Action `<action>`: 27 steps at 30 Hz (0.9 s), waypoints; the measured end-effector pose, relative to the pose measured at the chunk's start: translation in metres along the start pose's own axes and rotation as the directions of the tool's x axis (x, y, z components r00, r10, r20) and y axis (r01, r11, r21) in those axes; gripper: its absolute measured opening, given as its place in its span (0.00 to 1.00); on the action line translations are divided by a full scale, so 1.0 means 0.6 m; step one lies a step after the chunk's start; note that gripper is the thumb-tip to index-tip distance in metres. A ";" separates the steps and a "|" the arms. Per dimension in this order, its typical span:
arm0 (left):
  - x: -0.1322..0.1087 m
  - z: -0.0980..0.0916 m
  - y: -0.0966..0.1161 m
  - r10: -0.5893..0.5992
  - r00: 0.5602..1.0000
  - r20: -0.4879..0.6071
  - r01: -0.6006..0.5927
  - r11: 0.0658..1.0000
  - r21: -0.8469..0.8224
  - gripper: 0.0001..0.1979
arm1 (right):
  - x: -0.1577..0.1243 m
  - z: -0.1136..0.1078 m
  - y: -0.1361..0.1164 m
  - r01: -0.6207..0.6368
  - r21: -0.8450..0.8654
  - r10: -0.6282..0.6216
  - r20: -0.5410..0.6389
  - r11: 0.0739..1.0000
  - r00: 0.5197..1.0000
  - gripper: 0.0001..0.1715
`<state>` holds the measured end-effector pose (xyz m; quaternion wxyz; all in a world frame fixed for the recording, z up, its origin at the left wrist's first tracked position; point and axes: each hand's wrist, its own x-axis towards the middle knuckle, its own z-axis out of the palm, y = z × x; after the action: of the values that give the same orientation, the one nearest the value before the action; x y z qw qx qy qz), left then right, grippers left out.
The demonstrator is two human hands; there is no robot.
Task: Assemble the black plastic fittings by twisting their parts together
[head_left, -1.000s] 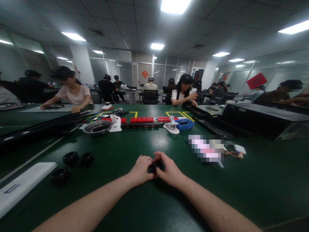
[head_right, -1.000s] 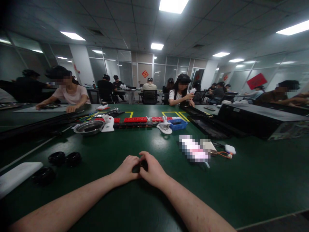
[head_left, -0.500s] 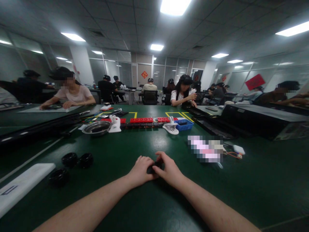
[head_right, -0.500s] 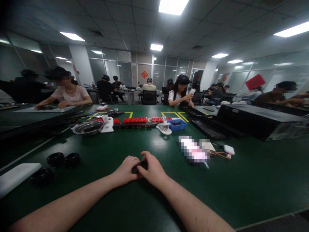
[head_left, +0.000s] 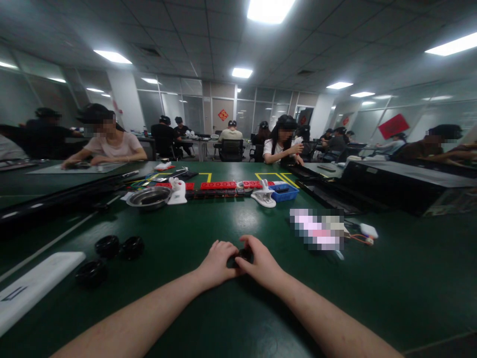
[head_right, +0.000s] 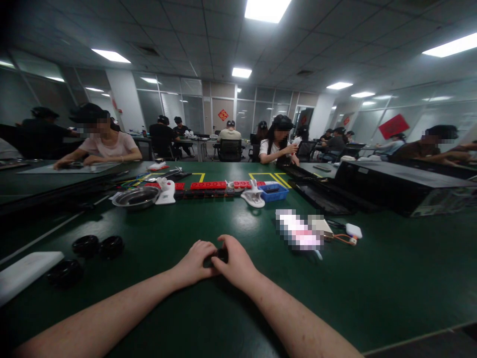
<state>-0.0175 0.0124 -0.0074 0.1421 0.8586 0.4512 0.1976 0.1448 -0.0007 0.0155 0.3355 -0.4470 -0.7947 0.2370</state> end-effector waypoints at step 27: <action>0.000 -0.002 0.002 -0.007 1.000 0.001 0.007 1.000 0.013 0.15 | 0.001 -0.009 -0.002 0.013 -0.015 -0.013 -0.016 1.000 1.000 0.25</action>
<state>-0.0169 0.0116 -0.0060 0.1374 0.8581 0.4553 0.1935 0.1481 -0.0005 0.0200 0.3402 -0.4463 -0.7965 0.2251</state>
